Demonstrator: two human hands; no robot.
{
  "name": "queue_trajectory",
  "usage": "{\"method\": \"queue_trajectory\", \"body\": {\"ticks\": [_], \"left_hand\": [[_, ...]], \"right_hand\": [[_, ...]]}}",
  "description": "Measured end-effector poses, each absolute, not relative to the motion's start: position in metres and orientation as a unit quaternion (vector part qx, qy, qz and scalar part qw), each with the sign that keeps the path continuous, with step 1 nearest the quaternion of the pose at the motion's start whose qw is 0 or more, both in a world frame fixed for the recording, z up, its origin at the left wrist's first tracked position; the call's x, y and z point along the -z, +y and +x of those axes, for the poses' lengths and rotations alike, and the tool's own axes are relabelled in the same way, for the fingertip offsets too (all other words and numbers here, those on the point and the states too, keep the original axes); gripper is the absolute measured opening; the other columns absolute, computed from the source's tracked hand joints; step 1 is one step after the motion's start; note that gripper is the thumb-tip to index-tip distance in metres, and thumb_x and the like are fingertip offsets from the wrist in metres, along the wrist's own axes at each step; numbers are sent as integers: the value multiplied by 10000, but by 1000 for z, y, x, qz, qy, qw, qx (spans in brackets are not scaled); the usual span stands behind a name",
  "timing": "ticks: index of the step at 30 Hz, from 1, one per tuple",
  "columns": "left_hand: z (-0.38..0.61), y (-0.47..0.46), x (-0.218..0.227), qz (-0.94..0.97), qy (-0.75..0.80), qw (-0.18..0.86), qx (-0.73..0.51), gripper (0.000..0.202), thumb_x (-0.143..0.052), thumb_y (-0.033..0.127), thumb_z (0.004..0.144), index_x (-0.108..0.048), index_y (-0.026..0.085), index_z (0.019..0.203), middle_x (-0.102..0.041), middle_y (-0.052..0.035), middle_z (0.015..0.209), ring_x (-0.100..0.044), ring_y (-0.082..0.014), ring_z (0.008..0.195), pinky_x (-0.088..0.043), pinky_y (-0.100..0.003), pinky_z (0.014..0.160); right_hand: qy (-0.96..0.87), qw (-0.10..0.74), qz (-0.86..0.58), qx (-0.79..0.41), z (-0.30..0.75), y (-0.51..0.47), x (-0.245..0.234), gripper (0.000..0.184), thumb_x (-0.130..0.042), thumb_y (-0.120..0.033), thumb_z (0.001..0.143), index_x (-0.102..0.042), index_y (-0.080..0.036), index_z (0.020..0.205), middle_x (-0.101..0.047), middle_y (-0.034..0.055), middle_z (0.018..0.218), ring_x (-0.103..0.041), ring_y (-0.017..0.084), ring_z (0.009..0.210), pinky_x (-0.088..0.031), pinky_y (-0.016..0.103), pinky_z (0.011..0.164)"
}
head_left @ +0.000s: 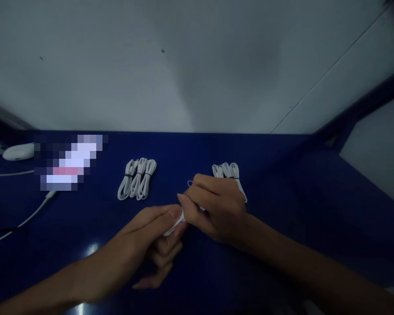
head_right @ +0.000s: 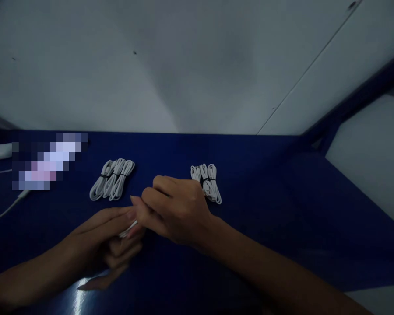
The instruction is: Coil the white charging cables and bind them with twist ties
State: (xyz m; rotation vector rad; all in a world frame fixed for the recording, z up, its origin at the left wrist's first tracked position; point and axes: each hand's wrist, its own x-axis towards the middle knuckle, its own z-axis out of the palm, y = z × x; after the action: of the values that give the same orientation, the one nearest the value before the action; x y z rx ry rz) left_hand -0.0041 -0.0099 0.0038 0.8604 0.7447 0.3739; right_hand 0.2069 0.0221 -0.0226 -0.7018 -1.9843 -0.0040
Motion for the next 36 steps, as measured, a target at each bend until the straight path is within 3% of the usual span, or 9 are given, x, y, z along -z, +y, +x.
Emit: {"method": "queue_trajectory", "body": {"ticks": [4, 9, 14, 18, 23, 26, 29, 31, 36], "left_hand": [[-3, -12, -5, 418, 335, 824, -183, 443, -520, 558, 1181, -638, 227, 911, -303, 86, 641, -279, -136, 509, -406, -258, 450], [0, -16, -6, 487, 374, 757, -224, 398, -558, 555, 1179, -730, 202, 1114, -397, 67, 692, -347, -148, 567, -484, -265, 527], [-4, -18, -8, 488, 406, 743, -212, 417, -583, 572, 1169, -645, 230, 938, -441, 43, 710, -360, -146, 585, -439, -253, 518], [-5, -18, -6, 453, 393, 773, -207, 447, -594, 589, 1155, -588, 240, 877, -427, 34, 725, -366, -158, 605, -457, -271, 519], [-2, -13, 1, 393, 313, 843, -191, 451, -546, 542, 1183, -544, 235, 853, -323, 74, 683, -252, -124, 543, -404, -246, 477], [-1, -11, -2, 351, 256, 887, -158, 536, -472, 595, 1195, -580, 215, 833, -374, 45, 706, -325, -133, 549, -401, -259, 468], [-3, -11, -8, 313, 221, 917, -110, 497, -502, 571, 1197, -650, 193, 911, -379, 39, 723, -288, -135, 577, -306, -250, 467], [-4, -10, -10, 279, 206, 933, -90, 437, -554, 532, 1190, -595, 209, 899, -338, 61, 702, -222, -127, 569, -257, -248, 459], [-5, -8, -10, 270, 214, 933, -106, 451, -547, 490, 1208, -460, 233, 848, -273, 93, 664, -167, -106, 544, -232, -206, 436]], "right_hand": [[-819, 482, -306, -49, 204, 19, 17, 509, -571, -113, 1102, -427, -213, 624, -419, -79, 564, -331, 69, 488, -263, 259, 468], [-811, 457, -344, -121, 205, 16, 9, 517, -561, -125, 1147, -433, -216, 654, -456, -80, 581, -400, 63, 495, -321, 225, 491], [-811, 448, -352, -132, 205, 16, 12, 462, -559, -154, 1160, -481, -215, 709, -476, -67, 647, -396, 78, 541, -316, 242, 510], [-826, 440, -338, -97, 206, 16, 15, 466, -583, -206, 1149, -501, -206, 690, -453, -60, 658, -373, 84, 551, -283, 259, 508], [-832, 456, -311, -60, 205, 16, 17, 497, -560, -129, 1109, -429, -213, 637, -397, -82, 578, -323, 65, 489, -259, 248, 467], [-828, 487, -279, -8, 204, 14, 18, 485, -569, -98, 1079, -463, -210, 618, -453, -74, 558, -349, 65, 473, -279, 244, 445], [-814, 529, -234, 52, 204, 14, 18, 467, -598, -119, 1084, -552, -206, 627, -581, -49, 587, -425, 70, 478, -340, 241, 449], [-805, 547, -215, 82, 204, 17, 20, 482, -601, -155, 1113, -576, -206, 634, -609, -43, 601, -435, 72, 478, -351, 247, 452], [-792, 563, -203, 121, 201, 26, 25, 490, -599, -190, 1134, -578, -200, 645, -517, -67, 570, -358, 62, 456, -289, 239, 420]]}}
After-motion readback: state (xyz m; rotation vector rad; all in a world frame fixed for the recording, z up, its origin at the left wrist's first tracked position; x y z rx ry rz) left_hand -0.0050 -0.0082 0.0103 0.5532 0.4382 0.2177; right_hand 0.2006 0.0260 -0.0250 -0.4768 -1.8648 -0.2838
